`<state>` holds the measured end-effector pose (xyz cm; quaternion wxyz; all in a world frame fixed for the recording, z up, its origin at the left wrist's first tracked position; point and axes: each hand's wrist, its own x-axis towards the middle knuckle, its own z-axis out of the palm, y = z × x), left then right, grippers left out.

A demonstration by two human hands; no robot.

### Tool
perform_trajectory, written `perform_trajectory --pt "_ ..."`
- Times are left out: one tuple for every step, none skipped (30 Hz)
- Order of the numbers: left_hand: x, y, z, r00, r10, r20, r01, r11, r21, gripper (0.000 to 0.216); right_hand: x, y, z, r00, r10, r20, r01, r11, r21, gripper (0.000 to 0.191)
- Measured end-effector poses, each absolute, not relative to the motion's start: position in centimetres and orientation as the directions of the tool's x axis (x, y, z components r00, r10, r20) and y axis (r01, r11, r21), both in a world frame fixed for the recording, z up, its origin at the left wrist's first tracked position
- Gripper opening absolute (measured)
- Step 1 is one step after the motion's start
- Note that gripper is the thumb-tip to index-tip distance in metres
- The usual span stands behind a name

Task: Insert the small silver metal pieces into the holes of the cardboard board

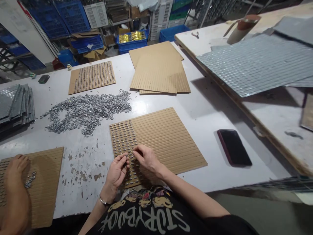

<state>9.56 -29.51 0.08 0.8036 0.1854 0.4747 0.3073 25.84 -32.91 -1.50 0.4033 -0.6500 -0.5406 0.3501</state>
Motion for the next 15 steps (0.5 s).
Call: perform_trajectory --pt "9.8 -29.7 0.1 0.368 0.673 -0.642 -0.316 0.74 0.594 0.036 25.5 -33.4 -1.1 0.141 0.99 -0.005 0.355 -0.055 -0.933 0.016" --pt "10.0 -29.9 0.0 0.375 0.677 -0.633 -0.308 0.735 0.604 0.034 25.3 -33.9 -0.8 0.134 0.991 -0.006 0.302 -0.047 -0.952 0.016" --pt "10.2 -30.1 0.0 0.385 0.681 -0.622 -0.292 0.73 0.618 0.033 25.1 -34.3 -0.6 0.144 0.989 -0.017 0.264 -0.055 -0.963 0.016" --pt "10.5 -30.3 -0.1 0.399 0.684 -0.611 -0.269 0.724 0.635 0.031 25.0 -34.6 -0.6 0.158 0.987 -0.035 0.239 -0.072 -0.968 0.015" --pt "10.6 -30.5 -0.1 0.413 0.684 -0.601 -0.243 0.719 0.651 0.03 25.1 -34.7 -0.7 0.164 0.985 -0.057 0.223 -0.093 -0.97 0.015" --pt "10.8 -30.6 -0.2 0.426 0.681 -0.596 -0.223 0.717 0.66 0.029 25.4 -34.8 -1.0 0.163 0.983 -0.084 0.211 -0.117 -0.97 0.016" --pt "10.8 -30.6 -0.3 0.431 0.679 -0.595 -0.216 0.717 0.662 0.029 25.7 -34.7 -1.3 0.16 0.98 -0.114 0.203 -0.146 -0.968 0.017" --pt "10.8 -30.6 -0.4 0.424 0.68 -0.598 -0.223 0.719 0.659 0.029 26.1 -34.5 -1.7 0.175 0.973 -0.148 0.205 -0.184 -0.961 0.018" --pt "10.8 -30.5 -0.4 0.407 0.684 -0.605 -0.241 0.719 0.652 0.03 26.5 -34.2 -2.2 0.21 0.961 -0.182 0.22 -0.228 -0.949 0.02" --pt "10.7 -30.3 -0.5 0.383 0.692 -0.613 -0.264 0.717 0.645 0.03 26.8 -33.9 -2.6 0.264 0.942 -0.209 0.248 -0.276 -0.929 0.021" --pt "10.5 -30.1 -0.5 0.358 0.699 -0.619 -0.283 0.713 0.641 0.031 27.0 -33.6 -2.9 0.324 0.919 -0.224 0.285 -0.321 -0.903 0.021" --pt "10.3 -29.9 -0.5 0.341 0.704 -0.623 -0.291 0.71 0.642 0.031 27.1 -33.2 -3.2 0.375 0.899 -0.226 0.326 -0.356 -0.875 0.021" --pt "10.1 -29.7 -0.5 0.332 0.705 -0.627 -0.29 0.708 0.643 0.031 27.1 -33.0 -3.4 0.407 0.886 -0.221 0.368 -0.38 -0.848 0.021" --pt "9.9 -29.5 -0.5 0.329 0.704 -0.63 -0.287 0.71 0.643 0.032 26.9 -32.7 -3.5 0.42 0.882 -0.213 0.409 -0.393 -0.824 0.021" --pt "9.8 -29.4 -0.5 0.329 0.702 -0.631 -0.283 0.711 0.643 0.033 26.7 -32.6 -3.6 0.421 0.884 -0.205 0.448 -0.399 -0.8 0.021"
